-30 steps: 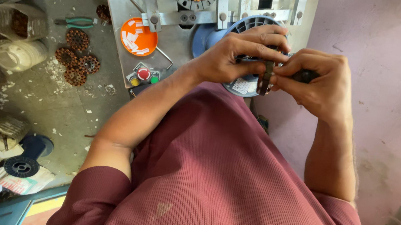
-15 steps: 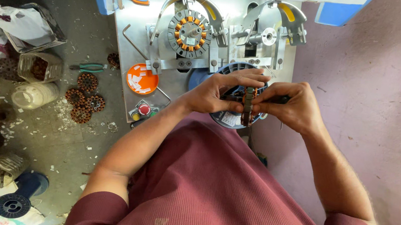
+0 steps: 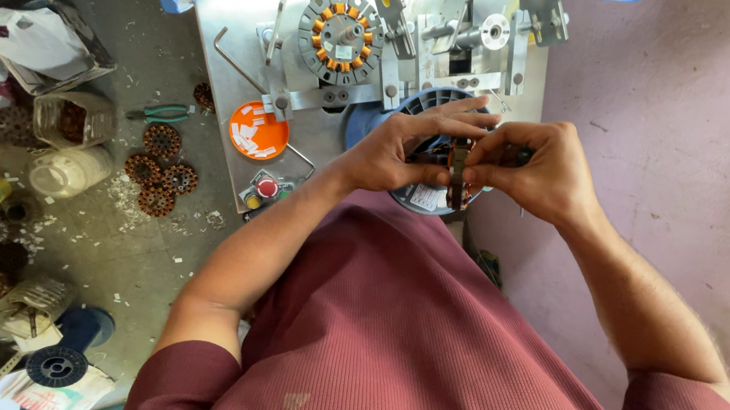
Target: The person inserts small white plastic spacers into the slots of a motor stator using a green-handled screwdriver. They repeatedly pick up spacers from an orange tray and place them into the stator, then use the screwdriver to push them into place.
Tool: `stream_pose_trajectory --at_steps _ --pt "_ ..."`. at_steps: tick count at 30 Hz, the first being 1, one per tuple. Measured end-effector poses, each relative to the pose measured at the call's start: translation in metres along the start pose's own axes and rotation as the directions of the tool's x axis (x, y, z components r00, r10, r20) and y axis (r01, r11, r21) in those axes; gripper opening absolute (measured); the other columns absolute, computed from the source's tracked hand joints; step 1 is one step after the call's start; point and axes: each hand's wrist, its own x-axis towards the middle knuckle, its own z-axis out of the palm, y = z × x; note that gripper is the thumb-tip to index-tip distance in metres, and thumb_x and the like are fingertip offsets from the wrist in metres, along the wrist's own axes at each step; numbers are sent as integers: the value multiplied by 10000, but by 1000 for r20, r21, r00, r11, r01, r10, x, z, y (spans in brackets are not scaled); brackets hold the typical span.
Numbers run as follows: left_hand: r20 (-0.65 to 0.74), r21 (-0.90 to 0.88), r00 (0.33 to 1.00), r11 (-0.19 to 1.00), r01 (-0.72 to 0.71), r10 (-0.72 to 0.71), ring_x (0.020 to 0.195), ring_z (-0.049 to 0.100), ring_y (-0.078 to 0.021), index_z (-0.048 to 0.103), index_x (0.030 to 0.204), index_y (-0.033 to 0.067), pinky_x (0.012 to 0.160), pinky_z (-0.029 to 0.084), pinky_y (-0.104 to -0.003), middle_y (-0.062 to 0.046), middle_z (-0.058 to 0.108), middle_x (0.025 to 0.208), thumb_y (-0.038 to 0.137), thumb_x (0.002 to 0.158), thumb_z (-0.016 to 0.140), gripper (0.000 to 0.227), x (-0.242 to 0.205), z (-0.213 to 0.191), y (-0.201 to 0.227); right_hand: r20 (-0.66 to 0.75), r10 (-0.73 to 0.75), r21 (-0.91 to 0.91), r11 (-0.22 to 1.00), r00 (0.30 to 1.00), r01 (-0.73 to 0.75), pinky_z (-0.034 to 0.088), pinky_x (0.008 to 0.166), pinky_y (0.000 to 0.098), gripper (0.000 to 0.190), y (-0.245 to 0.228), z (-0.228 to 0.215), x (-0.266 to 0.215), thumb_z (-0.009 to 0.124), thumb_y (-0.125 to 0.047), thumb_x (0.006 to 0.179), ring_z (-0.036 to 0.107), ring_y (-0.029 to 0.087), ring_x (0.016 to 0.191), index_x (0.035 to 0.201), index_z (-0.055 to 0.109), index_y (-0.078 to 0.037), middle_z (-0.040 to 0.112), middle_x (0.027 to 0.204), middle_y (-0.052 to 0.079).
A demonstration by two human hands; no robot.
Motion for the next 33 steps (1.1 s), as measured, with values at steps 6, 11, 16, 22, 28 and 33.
stream_pose_trajectory --at_steps 6,11,16,22,28,33 --pt "-42 38 999 999 0 2 1576 419 -267 667 1381 117 1366 320 -461 -66 618 1494 53 880 878 548 -2 0 -3 -62 -43 222 973 997 56 573 674 261 243 21 2 -13 779 37 842 690 142 851 1045 666 -32 719 1001 121" --pt "-41 112 998 992 -48 53 1537 424 -244 671 1393 118 1346 324 -422 -41 649 1438 61 951 821 470 -5 0 -4 -374 -51 741 584 926 331 547 932 312 393 50 0 -39 649 188 922 628 253 1097 1200 489 -39 636 1193 173" --pt "-28 146 997 987 -64 69 1531 438 -241 604 1458 118 1344 319 -412 -44 585 1504 81 979 718 494 -2 3 -1 -504 213 840 346 837 418 643 927 463 314 60 17 -59 563 38 1048 723 406 1036 1267 357 -55 649 1143 269" --pt "-68 299 993 951 -72 96 1435 533 -234 584 1365 83 1283 406 -364 -66 549 1492 38 872 585 495 0 14 4 -633 -53 614 574 773 542 632 933 479 668 48 61 -70 686 195 1103 747 335 1006 1409 219 -173 559 1109 132" --pt "-139 364 982 929 -69 127 1347 564 -227 574 1296 64 1234 431 -350 -83 573 1394 -6 791 532 512 5 25 4 -705 -218 365 705 675 608 610 962 432 794 48 78 -69 692 200 1154 702 252 983 1484 137 -262 531 1221 102" --pt "-168 405 978 914 -43 120 1336 569 -231 574 1279 60 1232 424 -343 -82 580 1377 -23 783 531 505 4 29 4 -709 -330 175 774 623 609 633 956 386 814 54 81 -67 666 213 1162 664 232 964 1528 136 -285 506 1203 99"
